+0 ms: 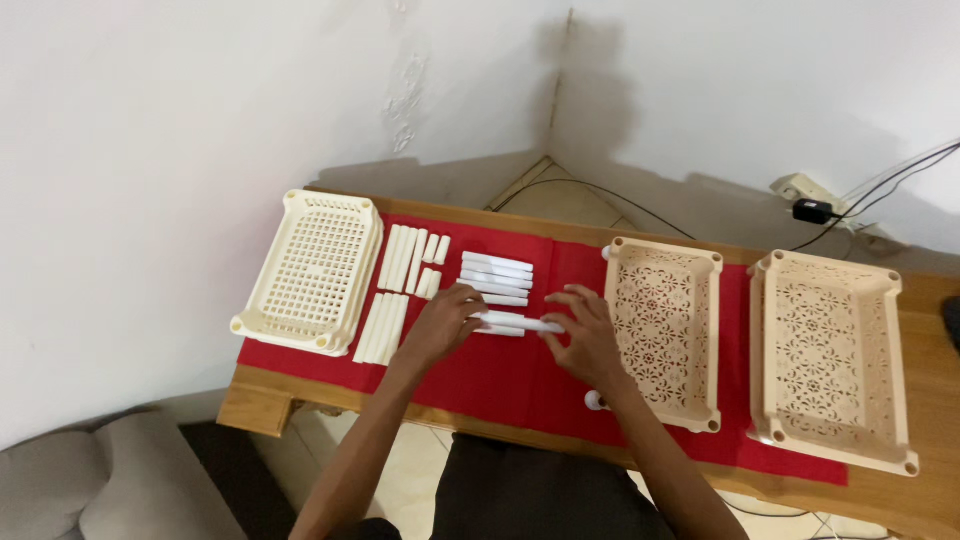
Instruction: The person assembles beige plastic trays by inserting white cylindrical rods into corner holes and attaching circular caps. They handle multiple trays and rods, stacking the assembled trays on the right side of the table.
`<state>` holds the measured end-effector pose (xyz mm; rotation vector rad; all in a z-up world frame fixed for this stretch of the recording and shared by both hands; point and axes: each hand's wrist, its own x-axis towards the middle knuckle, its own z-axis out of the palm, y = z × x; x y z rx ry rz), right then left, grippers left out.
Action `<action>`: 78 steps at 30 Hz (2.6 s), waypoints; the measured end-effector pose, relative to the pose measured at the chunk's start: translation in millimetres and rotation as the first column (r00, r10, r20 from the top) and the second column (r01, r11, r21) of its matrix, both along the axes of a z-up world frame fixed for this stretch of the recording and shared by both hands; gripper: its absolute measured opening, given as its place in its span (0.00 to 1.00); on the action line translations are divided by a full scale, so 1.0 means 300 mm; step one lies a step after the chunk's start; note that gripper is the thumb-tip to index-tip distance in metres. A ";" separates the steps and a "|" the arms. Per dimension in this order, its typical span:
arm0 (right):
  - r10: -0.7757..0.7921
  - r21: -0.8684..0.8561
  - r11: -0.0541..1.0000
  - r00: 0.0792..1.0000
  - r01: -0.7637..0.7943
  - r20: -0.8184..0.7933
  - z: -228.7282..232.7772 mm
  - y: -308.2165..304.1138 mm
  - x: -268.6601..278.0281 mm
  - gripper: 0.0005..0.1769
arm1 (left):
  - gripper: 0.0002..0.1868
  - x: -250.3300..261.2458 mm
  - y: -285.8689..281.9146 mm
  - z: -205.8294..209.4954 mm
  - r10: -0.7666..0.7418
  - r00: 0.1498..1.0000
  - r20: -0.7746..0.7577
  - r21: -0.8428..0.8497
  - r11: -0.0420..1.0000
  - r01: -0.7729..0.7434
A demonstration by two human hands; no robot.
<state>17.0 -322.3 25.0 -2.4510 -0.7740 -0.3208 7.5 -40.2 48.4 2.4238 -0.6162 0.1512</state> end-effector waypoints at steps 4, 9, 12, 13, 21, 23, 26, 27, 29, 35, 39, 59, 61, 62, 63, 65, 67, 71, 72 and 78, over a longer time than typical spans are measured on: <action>0.037 0.039 0.999 0.997 -0.034 -0.062 -0.050 0.115 -0.085 0.12 | 0.12 -0.120 0.090 -0.064 0.089 0.995 -0.051 0.062 0.994 -0.086; -0.004 0.020 1.000 0.998 0.005 -0.070 -0.116 0.186 -0.114 0.11 | 0.13 -0.166 0.127 -0.127 0.165 0.983 -0.075 0.087 0.983 -0.159; -0.040 0.006 0.999 0.996 0.041 -0.082 -0.141 0.199 -0.110 0.11 | 0.13 -0.153 0.134 -0.149 0.155 0.987 -0.051 0.081 0.985 -0.150; -0.056 0.001 0.998 0.994 0.056 -0.090 -0.148 0.201 -0.110 0.11 | 0.13 -0.143 0.135 -0.156 0.143 0.989 -0.040 0.076 0.987 -0.140; -0.119 0.029 0.992 0.987 0.122 -0.107 -0.163 0.236 -0.112 0.11 | 0.12 -0.107 0.164 -0.216 0.164 0.984 -0.072 0.039 0.986 -0.162; -0.125 0.027 0.991 0.986 0.129 -0.107 -0.156 0.243 -0.112 0.12 | 0.12 -0.103 0.164 -0.227 0.165 0.984 -0.073 0.046 0.986 -0.162; -0.132 0.012 0.991 0.985 0.134 -0.112 -0.129 0.255 -0.109 0.16 | 0.12 -0.093 0.155 -0.226 0.161 0.983 -0.086 0.048 0.986 -0.158; -0.135 0.006 0.991 0.983 0.137 -0.121 -0.117 0.258 -0.110 0.17 | 0.12 -0.093 0.152 -0.222 0.162 0.982 -0.100 0.051 0.986 -0.158; -0.119 0.053 0.990 0.977 0.130 -0.179 -0.091 0.245 -0.113 0.19 | 0.13 -0.096 0.134 -0.209 0.157 0.980 -0.120 0.049 0.987 -0.152; -0.265 0.135 0.937 0.908 0.322 -0.326 -0.020 0.054 -0.057 0.16 | 0.12 -0.073 0.018 -0.147 0.120 0.977 -0.174 -0.061 0.989 -0.132; -0.412 0.253 0.849 0.881 0.464 -0.234 0.005 -0.161 -0.031 0.09 | 0.11 -0.050 -0.081 -0.104 0.095 0.970 -0.222 -0.184 0.973 -0.137; -0.772 -0.278 0.622 0.513 0.732 -0.376 -0.154 -0.615 -0.002 0.16 | 0.23 0.212 -0.674 -0.448 -0.340 0.369 -0.865 -0.496 0.691 -0.526; -0.733 -0.147 0.651 0.568 0.744 -0.373 -0.155 -0.634 0.008 0.16 | 0.23 0.208 -0.678 -0.446 -0.281 0.350 -0.894 -0.441 0.689 -0.575; -0.721 -0.122 0.657 0.573 0.743 -0.389 -0.151 -0.646 0.011 0.15 | 0.22 0.207 -0.678 -0.434 -0.293 0.362 -0.885 -0.459 0.681 -0.570; -0.707 -0.097 0.664 0.581 0.741 -0.404 -0.141 -0.660 0.016 0.15 | 0.23 0.206 -0.677 -0.416 -0.304 0.376 -0.875 -0.477 0.672 -0.566; -0.681 -0.087 0.654 0.534 0.751 -0.502 -0.110 -0.666 0.026 0.16 | 0.25 0.203 -0.665 -0.358 -0.313 0.427 -0.848 -0.517 0.668 -0.536; -0.638 -0.127 0.623 0.408 0.772 -0.653 -0.053 -0.674 0.011 0.22 | 0.26 0.197 -0.637 -0.277 -0.310 0.498 -0.810 -0.555 0.679 -0.480; -0.503 0.237 0.571 0.563 0.786 -0.656 0.086 -0.664 -0.019 0.23 | 0.28 0.185 -0.588 -0.075 -0.290 0.539 -0.791 -0.584 0.622 -0.522; -0.454 0.336 0.541 0.604 0.771 -0.655 0.113 -0.663 -0.025 0.22 | 0.28 0.180 -0.578 -0.028 -0.289 0.562 -0.775 -0.606 0.594 -0.530; -0.277 0.627 0.324 0.705 0.708 -0.653 0.075 -0.697 -0.046 0.16 | 0.22 0.141 -0.575 0.105 -0.202 0.713 -0.672 -0.682 0.545 -0.488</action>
